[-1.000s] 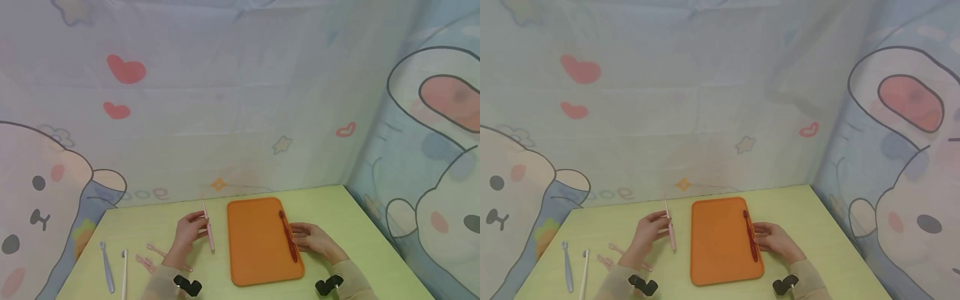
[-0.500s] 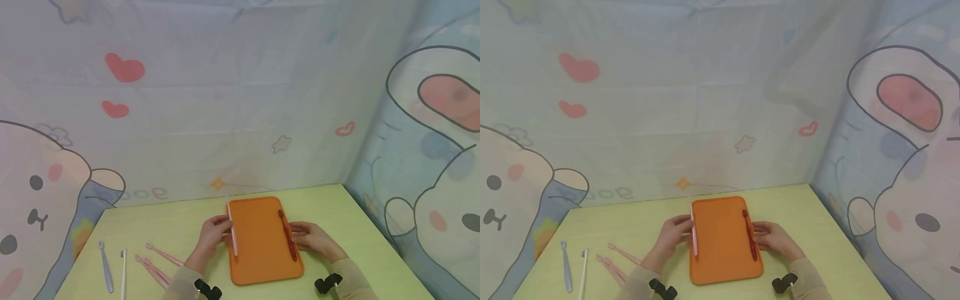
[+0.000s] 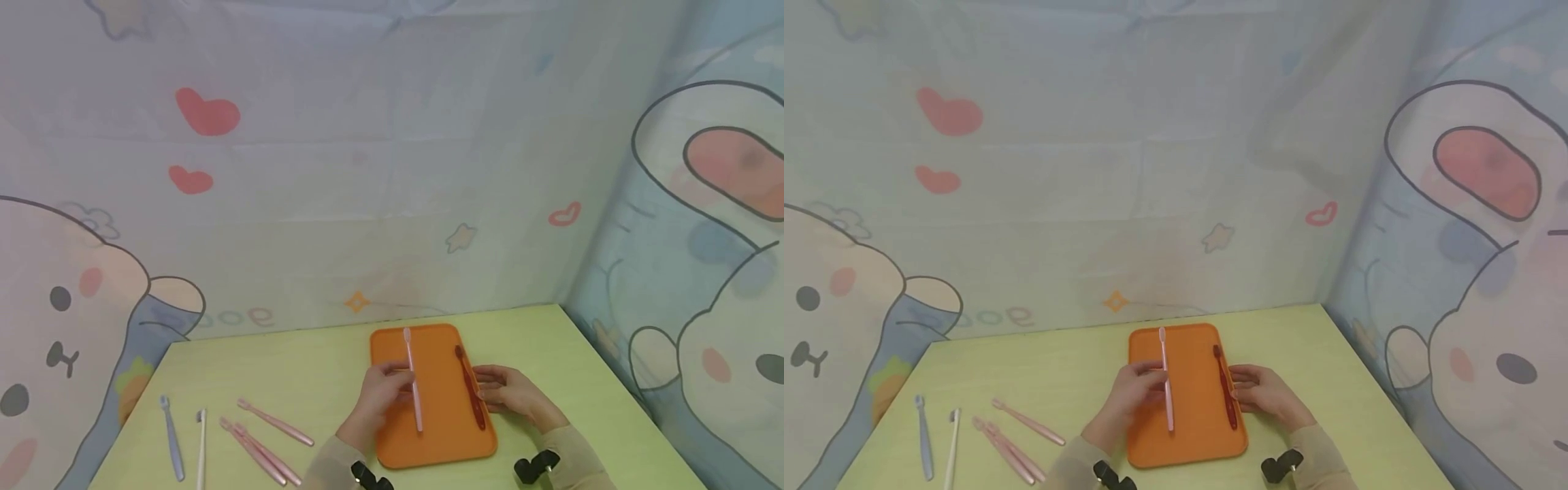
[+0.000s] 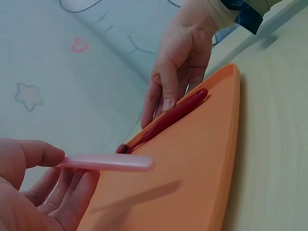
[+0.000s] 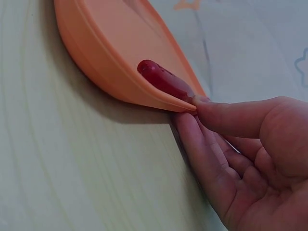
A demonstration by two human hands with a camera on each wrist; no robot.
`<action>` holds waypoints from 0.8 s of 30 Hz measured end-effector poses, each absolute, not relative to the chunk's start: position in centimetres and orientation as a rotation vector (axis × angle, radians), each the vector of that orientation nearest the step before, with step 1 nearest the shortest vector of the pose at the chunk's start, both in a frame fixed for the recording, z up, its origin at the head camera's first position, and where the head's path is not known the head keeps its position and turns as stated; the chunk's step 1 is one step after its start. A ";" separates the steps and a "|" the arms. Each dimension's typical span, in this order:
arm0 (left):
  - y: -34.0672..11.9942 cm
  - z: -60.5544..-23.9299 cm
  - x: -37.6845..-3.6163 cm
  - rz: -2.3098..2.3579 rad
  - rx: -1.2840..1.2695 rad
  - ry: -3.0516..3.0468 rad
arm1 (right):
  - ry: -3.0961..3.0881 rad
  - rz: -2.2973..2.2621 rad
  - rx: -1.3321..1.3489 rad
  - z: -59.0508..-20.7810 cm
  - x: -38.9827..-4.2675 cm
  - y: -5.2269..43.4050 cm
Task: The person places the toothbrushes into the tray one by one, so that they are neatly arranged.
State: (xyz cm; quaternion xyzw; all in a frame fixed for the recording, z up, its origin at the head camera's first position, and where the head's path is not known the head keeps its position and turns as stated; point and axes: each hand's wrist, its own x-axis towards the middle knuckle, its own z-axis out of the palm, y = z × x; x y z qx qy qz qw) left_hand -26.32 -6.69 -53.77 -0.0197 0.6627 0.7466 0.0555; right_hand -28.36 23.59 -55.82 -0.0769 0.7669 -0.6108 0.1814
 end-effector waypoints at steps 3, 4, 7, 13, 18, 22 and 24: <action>-5.6 -53.8 -26.1 2.274 -0.048 2.005 | 2.167 -1.723 -0.221 -55.9 -28.3 23.5; -5.2 -53.9 -26.1 2.274 -0.051 2.002 | 2.165 -1.726 -0.215 -55.9 -28.3 23.5; -4.0 -54.1 -26.0 2.272 -0.061 1.996 | 2.162 -1.722 -0.209 -55.9 -28.3 23.5; -2.3 -54.7 -26.3 2.272 -0.061 1.973 | 2.164 -1.728 -0.215 -55.9 -28.7 23.7; -1.6 -55.3 -26.4 2.278 -0.075 1.960 | 2.170 -1.720 -0.207 -55.9 -29.0 23.6; -1.1 -55.9 -26.4 2.274 -0.100 1.960 | 2.164 -1.714 -0.202 -56.0 -28.8 23.5; -0.9 -56.2 -26.4 2.257 -0.099 1.981 | 2.163 -1.717 -0.200 -56.0 -28.7 23.5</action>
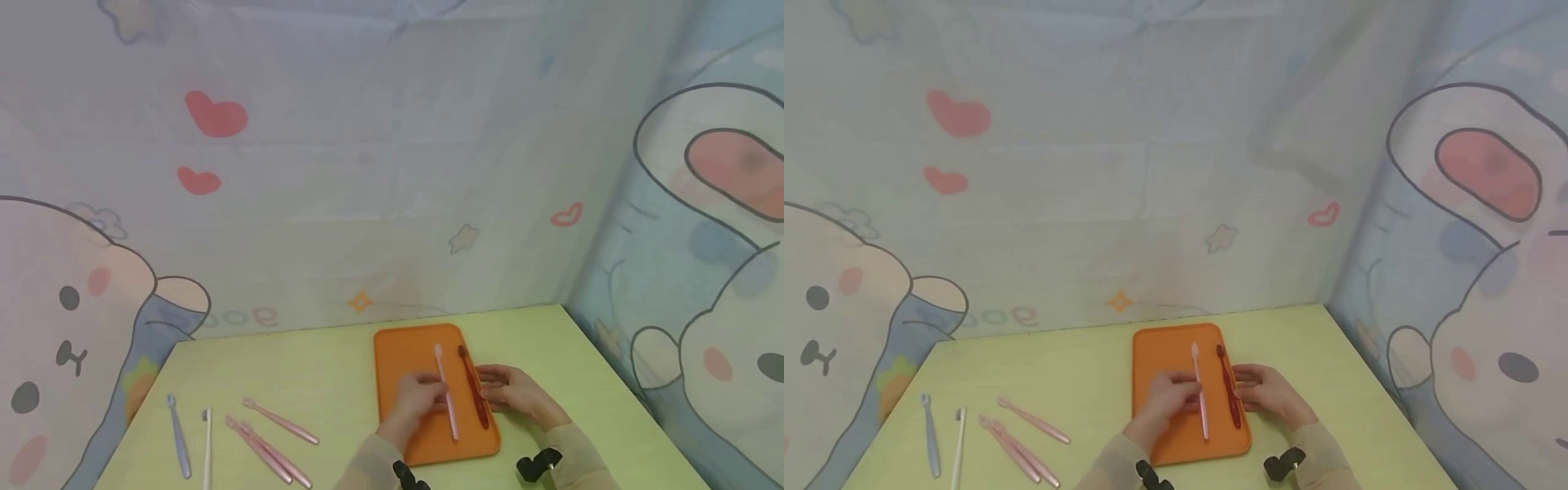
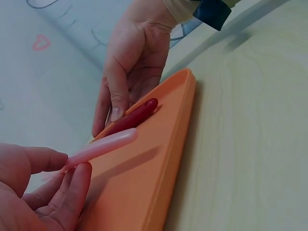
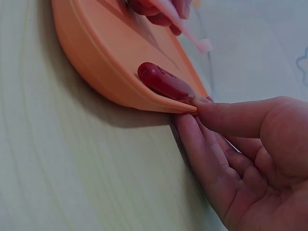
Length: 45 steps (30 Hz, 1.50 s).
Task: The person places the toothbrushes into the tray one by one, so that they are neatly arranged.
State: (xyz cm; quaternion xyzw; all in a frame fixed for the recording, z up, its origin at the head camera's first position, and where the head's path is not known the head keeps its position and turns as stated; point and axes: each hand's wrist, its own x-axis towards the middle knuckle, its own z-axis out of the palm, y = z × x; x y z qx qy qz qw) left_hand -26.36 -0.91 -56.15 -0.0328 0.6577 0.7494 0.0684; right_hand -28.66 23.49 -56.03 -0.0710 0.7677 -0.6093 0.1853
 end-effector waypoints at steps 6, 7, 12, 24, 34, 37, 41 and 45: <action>-0.2 -56.4 -26.4 2.198 -0.099 2.047 | 2.159 -1.720 -0.191 -56.1 -28.5 23.3; -0.1 -56.5 -26.4 2.191 -0.100 2.056 | 2.156 -1.719 -0.186 -56.1 -28.6 23.3; 0.6 -56.4 -26.5 2.177 -0.107 2.093 | 2.155 -1.717 -0.179 -56.1 -28.6 23.4; 1.7 -55.7 -26.2 2.117 -0.161 2.222 | 2.133 -1.729 -0.194 -56.1 -28.7 23.5; 1.9 -55.4 -26.5 1.994 -0.159 2.382 | 2.152 -1.726 -0.187 -56.1 -28.8 23.5; 1.9 -55.5 -26.6 1.933 -0.139 2.452 | 2.156 -1.728 -0.176 -56.1 -28.8 23.4; 2.1 -55.9 -26.9 1.893 -0.122 2.514 | 2.162 -1.726 -0.171 -56.2 -28.7 23.4; 2.4 -55.9 -26.9 1.894 -0.125 2.529 | 2.168 -1.726 -0.184 -56.1 -28.7 23.5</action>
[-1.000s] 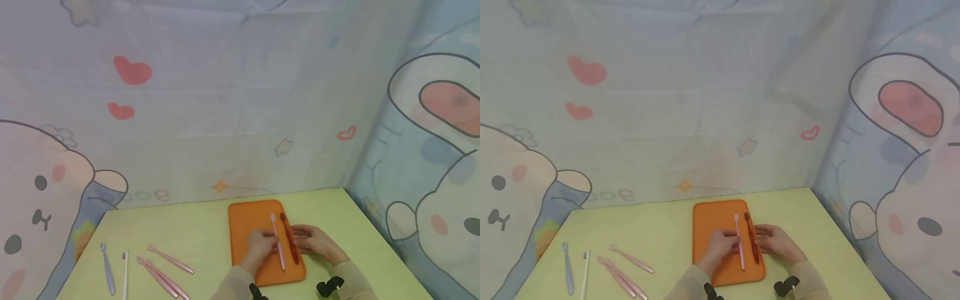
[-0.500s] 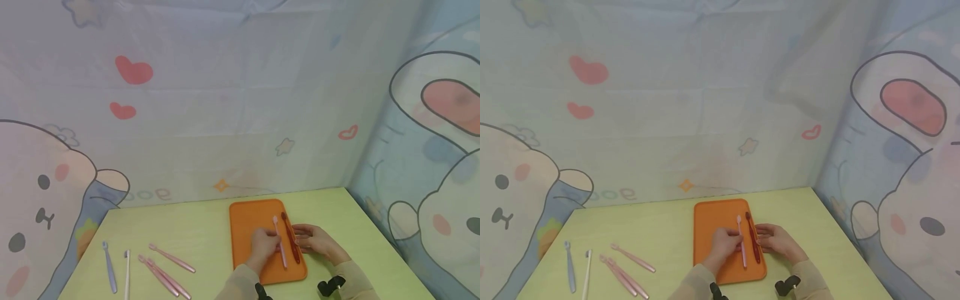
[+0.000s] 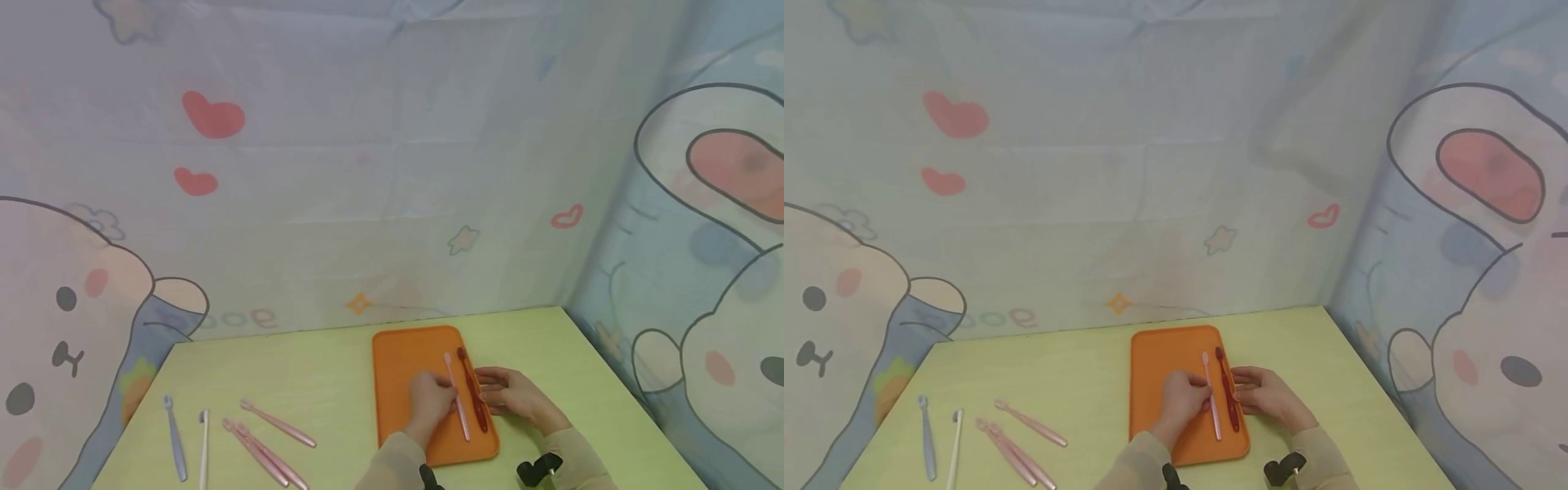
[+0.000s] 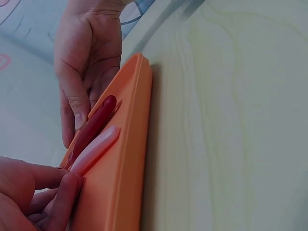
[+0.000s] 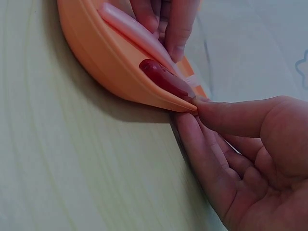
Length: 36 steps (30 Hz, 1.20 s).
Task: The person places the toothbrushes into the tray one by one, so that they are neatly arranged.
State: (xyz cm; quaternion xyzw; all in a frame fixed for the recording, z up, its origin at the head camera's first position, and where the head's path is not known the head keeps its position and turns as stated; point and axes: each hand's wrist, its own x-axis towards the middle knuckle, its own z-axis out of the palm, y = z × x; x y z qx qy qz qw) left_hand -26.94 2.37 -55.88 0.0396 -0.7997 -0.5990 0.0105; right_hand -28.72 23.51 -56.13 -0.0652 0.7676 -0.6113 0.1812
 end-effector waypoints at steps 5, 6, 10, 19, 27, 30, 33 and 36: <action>2.4 -55.7 -26.8 -1.849 0.121 -2.505 | 2.166 -1.728 -0.180 -56.1 -28.6 23.5; 2.4 -55.7 -26.8 -1.846 0.114 -2.504 | 2.164 -1.729 -0.180 -56.1 -28.6 23.5; 2.4 -55.6 -26.7 -1.843 0.107 -2.504 | 2.157 -1.737 -0.178 -56.1 -28.6 23.4; 2.5 -55.7 -26.8 -1.791 0.095 -2.509 | 2.174 -1.733 -0.158 -56.2 -28.7 23.3; 2.4 -55.9 -27.0 -1.821 0.108 -2.480 | 2.160 -1.721 -0.178 -56.4 -29.2 23.1; 2.6 -56.1 -27.1 -1.842 0.120 -2.453 | 2.161 -1.714 -0.196 -56.5 -29.3 23.1; 3.0 -56.1 -27.2 -1.844 0.111 -2.449 | 2.157 -1.723 -0.194 -56.4 -29.1 23.3; 3.3 -56.0 -27.5 -1.824 0.098 -2.462 | 2.162 -1.721 -0.193 -56.0 -29.1 23.3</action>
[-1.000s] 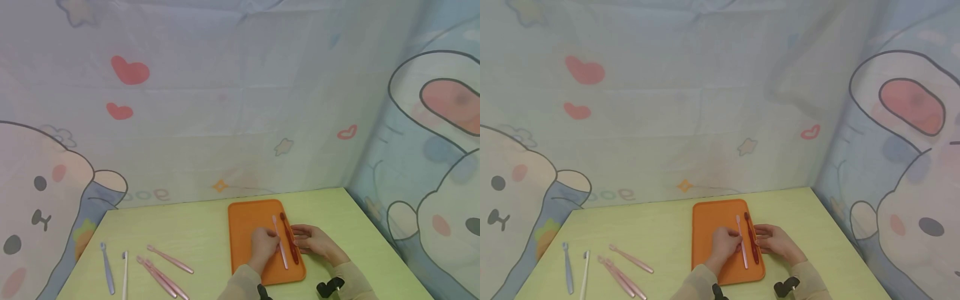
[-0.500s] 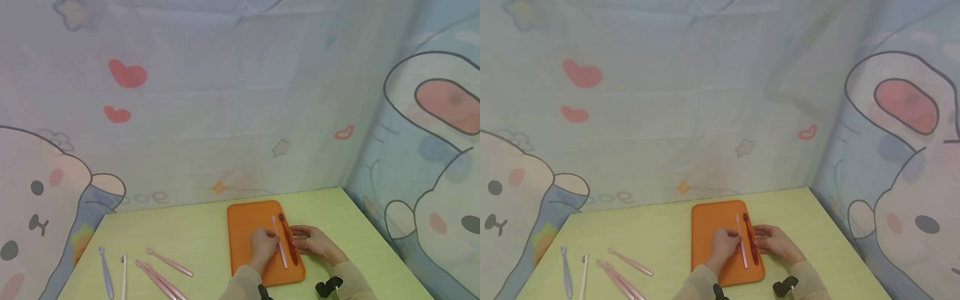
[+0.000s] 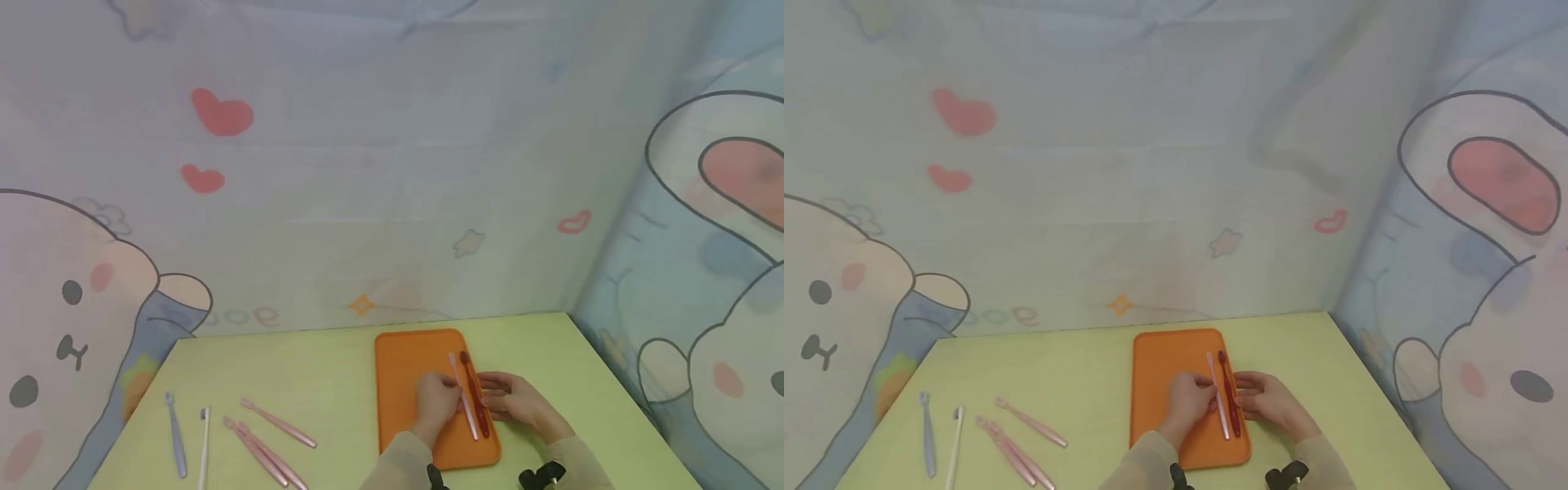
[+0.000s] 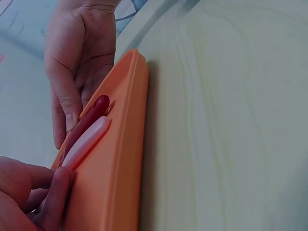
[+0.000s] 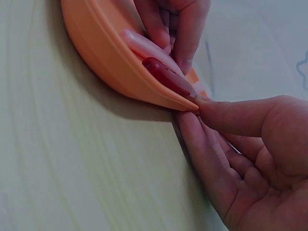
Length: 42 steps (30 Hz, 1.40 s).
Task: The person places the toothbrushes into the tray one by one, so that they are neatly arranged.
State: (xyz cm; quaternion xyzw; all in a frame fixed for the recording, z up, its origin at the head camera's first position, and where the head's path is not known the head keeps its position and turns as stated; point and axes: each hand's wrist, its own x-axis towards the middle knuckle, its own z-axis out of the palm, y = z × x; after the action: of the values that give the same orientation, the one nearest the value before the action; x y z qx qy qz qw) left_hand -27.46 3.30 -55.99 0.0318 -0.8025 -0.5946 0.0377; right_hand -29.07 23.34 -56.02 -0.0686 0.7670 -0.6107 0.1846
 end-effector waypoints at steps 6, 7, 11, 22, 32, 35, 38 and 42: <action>3.5 -56.2 -28.0 -1.852 0.036 -2.423 | 2.168 -1.739 -0.233 -55.8 -29.3 23.5; 3.4 -56.4 -28.1 -1.859 0.019 -2.416 | 2.164 -1.740 -0.235 -55.9 -29.3 23.5; 3.1 -56.9 -28.1 -1.824 -0.035 -2.437 | 2.173 -1.727 -0.219 -56.3 -29.1 23.6; 3.1 -56.8 -28.2 -1.890 -0.037 -2.458 | 2.193 -1.737 -0.206 -56.4 -28.9 23.8; 2.8 -57.0 -28.1 -1.859 -0.039 -2.454 | 2.159 -1.748 -0.216 -56.3 -28.9 23.4; 2.6 -56.8 -28.0 -1.921 -0.031 -2.442 | 2.158 -1.752 -0.216 -56.3 -28.9 23.3; 2.4 -56.6 -28.0 -2.011 -0.015 -2.429 | 2.153 -1.754 -0.212 -56.3 -28.9 23.4; 2.1 -56.5 -27.8 -2.123 -0.032 -2.394 | 2.155 -1.754 -0.194 -56.4 -28.7 23.6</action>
State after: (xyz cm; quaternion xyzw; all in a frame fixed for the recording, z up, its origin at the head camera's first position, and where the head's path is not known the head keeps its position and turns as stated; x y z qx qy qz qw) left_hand -27.81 2.07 -56.49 -0.0099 -0.7479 -0.6631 -0.0292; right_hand -28.74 23.56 -56.43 -0.0686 0.7614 -0.6198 0.1771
